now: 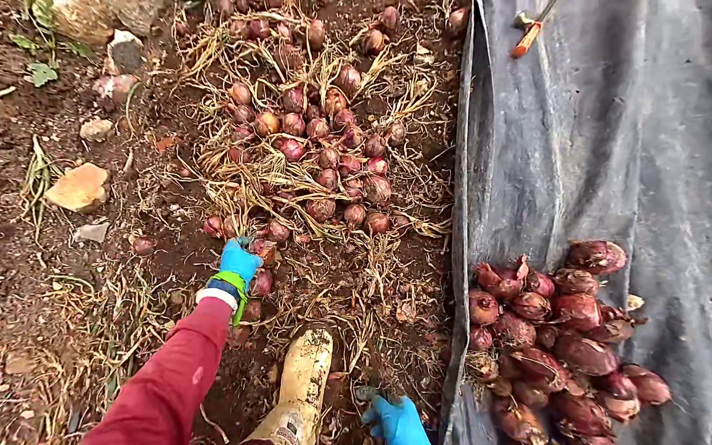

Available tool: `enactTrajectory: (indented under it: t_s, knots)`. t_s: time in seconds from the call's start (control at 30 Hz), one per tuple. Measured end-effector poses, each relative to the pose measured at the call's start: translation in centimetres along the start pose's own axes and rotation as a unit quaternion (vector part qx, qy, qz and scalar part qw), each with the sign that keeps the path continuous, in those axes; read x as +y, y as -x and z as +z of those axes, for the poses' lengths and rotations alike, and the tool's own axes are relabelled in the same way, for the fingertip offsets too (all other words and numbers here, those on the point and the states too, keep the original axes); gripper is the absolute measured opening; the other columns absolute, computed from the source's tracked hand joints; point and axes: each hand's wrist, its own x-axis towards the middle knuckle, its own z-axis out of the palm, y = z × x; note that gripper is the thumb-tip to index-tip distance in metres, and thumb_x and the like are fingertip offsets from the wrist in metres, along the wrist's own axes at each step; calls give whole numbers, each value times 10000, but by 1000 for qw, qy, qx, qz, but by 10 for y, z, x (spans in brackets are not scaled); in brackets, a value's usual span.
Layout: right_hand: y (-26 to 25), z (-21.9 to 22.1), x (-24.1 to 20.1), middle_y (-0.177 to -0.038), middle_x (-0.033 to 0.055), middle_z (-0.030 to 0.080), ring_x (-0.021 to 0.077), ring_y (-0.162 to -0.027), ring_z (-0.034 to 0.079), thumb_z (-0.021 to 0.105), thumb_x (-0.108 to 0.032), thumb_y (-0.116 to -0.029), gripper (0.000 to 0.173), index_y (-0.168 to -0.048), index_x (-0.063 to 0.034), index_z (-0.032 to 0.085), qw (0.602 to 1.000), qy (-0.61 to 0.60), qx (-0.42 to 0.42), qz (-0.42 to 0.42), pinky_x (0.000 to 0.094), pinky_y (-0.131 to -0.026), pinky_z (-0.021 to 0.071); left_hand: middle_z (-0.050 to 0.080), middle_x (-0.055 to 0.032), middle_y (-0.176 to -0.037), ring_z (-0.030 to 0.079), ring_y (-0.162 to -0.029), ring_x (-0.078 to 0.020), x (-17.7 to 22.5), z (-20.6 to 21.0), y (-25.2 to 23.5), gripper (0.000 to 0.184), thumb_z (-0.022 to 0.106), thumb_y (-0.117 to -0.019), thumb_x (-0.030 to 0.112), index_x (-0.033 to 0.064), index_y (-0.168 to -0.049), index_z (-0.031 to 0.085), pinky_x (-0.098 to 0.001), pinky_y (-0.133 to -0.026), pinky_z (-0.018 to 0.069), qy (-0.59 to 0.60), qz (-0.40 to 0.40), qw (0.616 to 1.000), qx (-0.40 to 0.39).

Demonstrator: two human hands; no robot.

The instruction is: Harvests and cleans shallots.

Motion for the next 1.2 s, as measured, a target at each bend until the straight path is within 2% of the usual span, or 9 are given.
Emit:
enactTrajectory:
  t_s: [0.2,0.37,0.6,0.73,0.87,0.93,1.03,1.1,1.2]
  knots:
    - [-10,6,13,-583,91,609,222,-515,639,319,-534,-1093,655,-1008,9,675,991,-129,-6,-22,423,-548,601,733,-163,-1154,697,-1109,-387,-3,-36,16,438,699,-960,462,150,-1266,682,-667,-953,531,-268,47,957,-98]
    - [-8,15,15,-613,114,624,257,-529,656,183,-568,-1091,749,-985,12,644,987,-156,-40,-19,459,-540,612,745,-63,-908,719,-880,-219,4,-44,68,353,610,-1032,459,138,-1081,750,-536,-853,577,-106,219,957,-160]
    - [-23,20,-64,-658,78,635,216,-495,627,338,-955,-791,1020,-1079,-31,661,932,-167,-234,-221,402,-487,590,658,8,-695,661,-667,-140,39,-38,151,518,492,-1011,591,156,-860,731,-425,-608,555,-92,473,855,-193]
    - [-17,12,-117,-649,60,625,187,-477,599,342,-938,-805,927,-949,-68,629,907,-162,-226,-315,355,-451,553,716,-64,-1221,627,-1238,-229,61,-32,168,306,581,-1038,381,150,-987,776,-480,-1043,518,-124,518,787,-313]
    - [-15,2,-131,-606,49,607,169,-465,584,496,-864,-836,806,-810,-72,639,932,-128,-155,-301,337,-453,536,695,-47,-1083,676,-1015,-185,91,-34,177,634,741,-815,693,128,-1100,712,-452,-917,574,-175,348,842,-373]
    - [-15,-4,-130,-611,38,603,164,-466,584,539,-859,-817,788,-816,-77,632,931,-136,-156,-302,328,-451,537,674,-24,-793,675,-763,-179,92,-30,172,690,659,-793,807,135,-942,702,-456,-711,579,-175,365,851,-335]
    - [-11,-14,-121,-646,39,615,166,-499,601,329,-936,-809,919,-870,-71,632,923,-120,-144,-336,333,-463,547,622,-50,-681,642,-666,-234,102,-31,171,537,611,-964,611,117,-758,652,-499,-620,521,-251,473,784,-314]
    - [-3,-24,-114,-624,39,597,167,-493,591,233,-892,-883,909,-869,-78,637,941,-82,-112,-309,340,-464,537,673,-34,-757,685,-739,-227,107,-34,171,452,600,-999,549,156,-790,680,-501,-658,548,-319,527,722,-317]
    - [9,-44,-95,-584,48,558,167,-444,539,253,-836,-936,863,-894,-81,669,958,-100,-71,-258,341,-430,500,731,-10,-834,719,-793,-217,111,-37,168,350,621,-997,494,200,-852,743,-519,-687,566,-324,552,717,-275]
